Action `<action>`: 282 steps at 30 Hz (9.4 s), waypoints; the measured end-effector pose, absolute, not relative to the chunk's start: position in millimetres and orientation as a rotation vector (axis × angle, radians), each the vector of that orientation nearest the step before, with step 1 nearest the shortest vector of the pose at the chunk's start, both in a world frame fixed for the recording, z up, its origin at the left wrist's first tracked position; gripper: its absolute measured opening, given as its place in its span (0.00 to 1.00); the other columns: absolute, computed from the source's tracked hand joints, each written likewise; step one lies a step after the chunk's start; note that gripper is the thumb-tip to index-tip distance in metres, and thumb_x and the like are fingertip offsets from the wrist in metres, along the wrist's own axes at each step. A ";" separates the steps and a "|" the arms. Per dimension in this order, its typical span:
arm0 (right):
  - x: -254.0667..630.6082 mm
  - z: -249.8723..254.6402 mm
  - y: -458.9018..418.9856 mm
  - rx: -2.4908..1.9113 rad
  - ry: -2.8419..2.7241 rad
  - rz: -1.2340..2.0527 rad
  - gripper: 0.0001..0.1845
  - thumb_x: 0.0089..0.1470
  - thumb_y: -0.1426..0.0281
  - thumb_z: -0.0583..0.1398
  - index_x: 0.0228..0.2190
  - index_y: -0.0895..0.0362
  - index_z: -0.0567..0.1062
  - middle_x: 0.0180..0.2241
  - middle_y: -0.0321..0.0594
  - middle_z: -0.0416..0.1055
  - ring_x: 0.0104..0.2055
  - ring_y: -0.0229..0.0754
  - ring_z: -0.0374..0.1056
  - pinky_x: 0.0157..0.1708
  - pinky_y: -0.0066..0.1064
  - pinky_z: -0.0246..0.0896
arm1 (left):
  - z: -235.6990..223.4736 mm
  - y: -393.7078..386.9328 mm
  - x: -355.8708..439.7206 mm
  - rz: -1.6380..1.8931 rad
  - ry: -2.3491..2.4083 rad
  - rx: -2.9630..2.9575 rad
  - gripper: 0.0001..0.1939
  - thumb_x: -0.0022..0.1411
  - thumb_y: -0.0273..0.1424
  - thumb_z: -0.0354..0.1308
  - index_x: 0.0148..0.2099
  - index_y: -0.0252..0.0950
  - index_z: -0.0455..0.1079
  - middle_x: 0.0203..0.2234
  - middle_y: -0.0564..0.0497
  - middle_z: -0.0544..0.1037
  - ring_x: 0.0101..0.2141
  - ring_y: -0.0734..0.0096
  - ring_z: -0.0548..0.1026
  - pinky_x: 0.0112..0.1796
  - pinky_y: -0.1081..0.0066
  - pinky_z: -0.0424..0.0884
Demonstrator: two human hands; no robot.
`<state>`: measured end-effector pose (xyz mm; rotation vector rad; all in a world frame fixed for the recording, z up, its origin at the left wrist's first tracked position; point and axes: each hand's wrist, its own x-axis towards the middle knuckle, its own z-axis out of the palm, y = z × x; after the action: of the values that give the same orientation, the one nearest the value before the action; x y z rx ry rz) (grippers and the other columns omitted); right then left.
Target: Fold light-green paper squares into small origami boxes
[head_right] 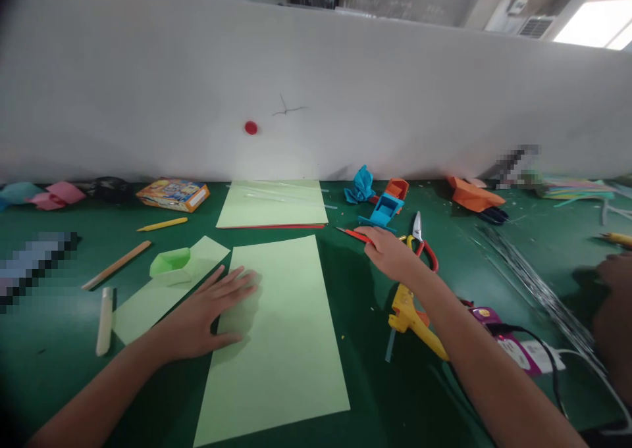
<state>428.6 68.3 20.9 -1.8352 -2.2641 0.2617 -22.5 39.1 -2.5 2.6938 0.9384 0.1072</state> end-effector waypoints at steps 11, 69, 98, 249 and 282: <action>326.5 42.9 -19.1 -1.177 -2.379 0.853 0.22 0.71 0.65 0.51 0.63 0.45 0.67 0.53 0.41 0.75 0.51 0.45 0.72 0.49 0.35 0.67 | -2.4 46.8 -38.6 0.015 1.057 2.676 0.54 0.58 0.64 0.57 0.76 0.51 0.38 0.74 0.49 0.39 0.72 0.47 0.43 0.68 0.48 0.31; 252.8 11.2 17.8 -1.056 -2.761 0.767 0.24 0.73 0.67 0.48 0.66 0.41 0.63 0.41 0.39 0.71 0.43 0.43 0.69 0.44 0.33 0.65 | 6.3 40.3 -28.2 -0.147 1.059 2.603 0.60 0.51 0.69 0.58 0.76 0.48 0.42 0.74 0.47 0.38 0.72 0.42 0.40 0.65 0.40 0.21; 257.1 11.0 17.4 -1.103 -2.772 0.704 0.24 0.73 0.65 0.47 0.65 0.41 0.65 0.42 0.39 0.73 0.44 0.42 0.70 0.42 0.31 0.64 | 0.3 36.5 -23.7 -0.077 1.030 2.646 0.56 0.56 0.68 0.53 0.77 0.47 0.40 0.74 0.49 0.42 0.72 0.43 0.41 0.67 0.44 0.26; 300.8 19.6 29.9 -1.223 -2.641 0.989 0.23 0.71 0.65 0.52 0.62 0.32 0.67 0.44 0.35 0.74 0.43 0.42 0.70 0.42 0.31 0.60 | -8.6 32.2 -21.3 0.073 1.087 2.758 0.47 0.64 0.64 0.48 0.76 0.48 0.43 0.74 0.51 0.44 0.71 0.45 0.47 0.68 0.48 0.35; 311.7 28.5 32.1 -1.242 -2.609 1.147 0.23 0.70 0.62 0.51 0.62 0.34 0.68 0.43 0.38 0.74 0.43 0.46 0.68 0.45 0.35 0.59 | -12.5 34.1 -22.5 0.005 1.093 2.797 0.48 0.64 0.65 0.47 0.76 0.47 0.41 0.74 0.51 0.42 0.72 0.47 0.43 0.68 0.46 0.34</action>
<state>311.7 32.1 28.5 -1.2417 -2.6087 1.1468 -22.5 34.1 -12.5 2.7966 1.0932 0.0051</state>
